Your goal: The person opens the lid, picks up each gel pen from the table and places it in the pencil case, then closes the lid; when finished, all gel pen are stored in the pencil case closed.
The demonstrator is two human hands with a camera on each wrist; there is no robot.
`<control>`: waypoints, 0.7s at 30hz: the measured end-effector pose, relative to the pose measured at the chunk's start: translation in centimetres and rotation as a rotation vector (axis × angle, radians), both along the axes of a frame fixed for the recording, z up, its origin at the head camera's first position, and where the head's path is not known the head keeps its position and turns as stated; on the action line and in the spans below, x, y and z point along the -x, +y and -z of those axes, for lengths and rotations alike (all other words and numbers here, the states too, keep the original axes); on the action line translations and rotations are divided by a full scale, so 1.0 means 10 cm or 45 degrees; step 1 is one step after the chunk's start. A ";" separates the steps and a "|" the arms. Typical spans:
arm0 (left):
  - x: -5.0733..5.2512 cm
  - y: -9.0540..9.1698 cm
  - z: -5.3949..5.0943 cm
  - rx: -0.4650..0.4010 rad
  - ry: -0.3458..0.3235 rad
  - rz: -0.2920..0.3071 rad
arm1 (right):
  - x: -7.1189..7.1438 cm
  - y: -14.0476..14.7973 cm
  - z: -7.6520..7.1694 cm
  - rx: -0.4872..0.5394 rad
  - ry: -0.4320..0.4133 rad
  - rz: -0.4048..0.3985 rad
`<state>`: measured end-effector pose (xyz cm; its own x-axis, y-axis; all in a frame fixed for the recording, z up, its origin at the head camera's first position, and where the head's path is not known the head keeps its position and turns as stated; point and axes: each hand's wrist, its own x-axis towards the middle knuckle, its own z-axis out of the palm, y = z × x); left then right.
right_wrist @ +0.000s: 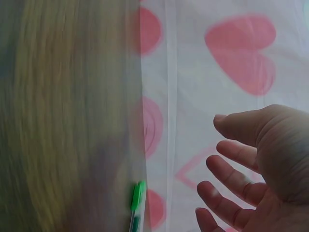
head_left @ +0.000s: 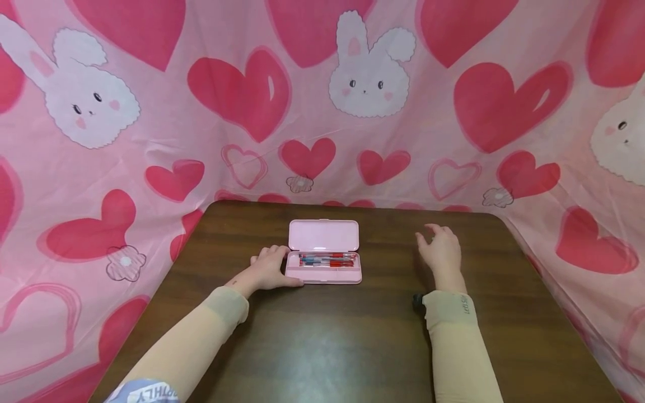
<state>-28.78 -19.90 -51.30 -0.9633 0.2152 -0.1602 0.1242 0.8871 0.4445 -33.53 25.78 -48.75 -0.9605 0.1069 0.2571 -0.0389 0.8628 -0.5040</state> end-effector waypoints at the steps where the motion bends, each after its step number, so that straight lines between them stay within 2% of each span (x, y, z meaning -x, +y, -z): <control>1: 0.00 0.00 0.00 0.005 0.000 0.000 | 0.00 0.04 0.00 -0.001 -0.016 0.017; 10: -0.01 0.00 0.01 -0.007 0.001 -0.003 | -0.02 0.37 0.05 0.004 -0.218 0.175; 14: 0.00 -0.01 0.03 0.003 0.014 -0.006 | 0.00 0.44 0.10 0.008 -0.290 0.189; 21: 0.00 0.01 0.00 -0.003 0.014 -0.007 | 0.03 0.49 0.15 0.017 -0.380 0.181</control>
<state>-28.77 -19.79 -51.32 -0.9663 0.2100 -0.1488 0.1241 0.8867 0.4455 -33.82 30.69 -50.25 -0.9684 0.2469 -0.0354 0.2325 0.8424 -0.4862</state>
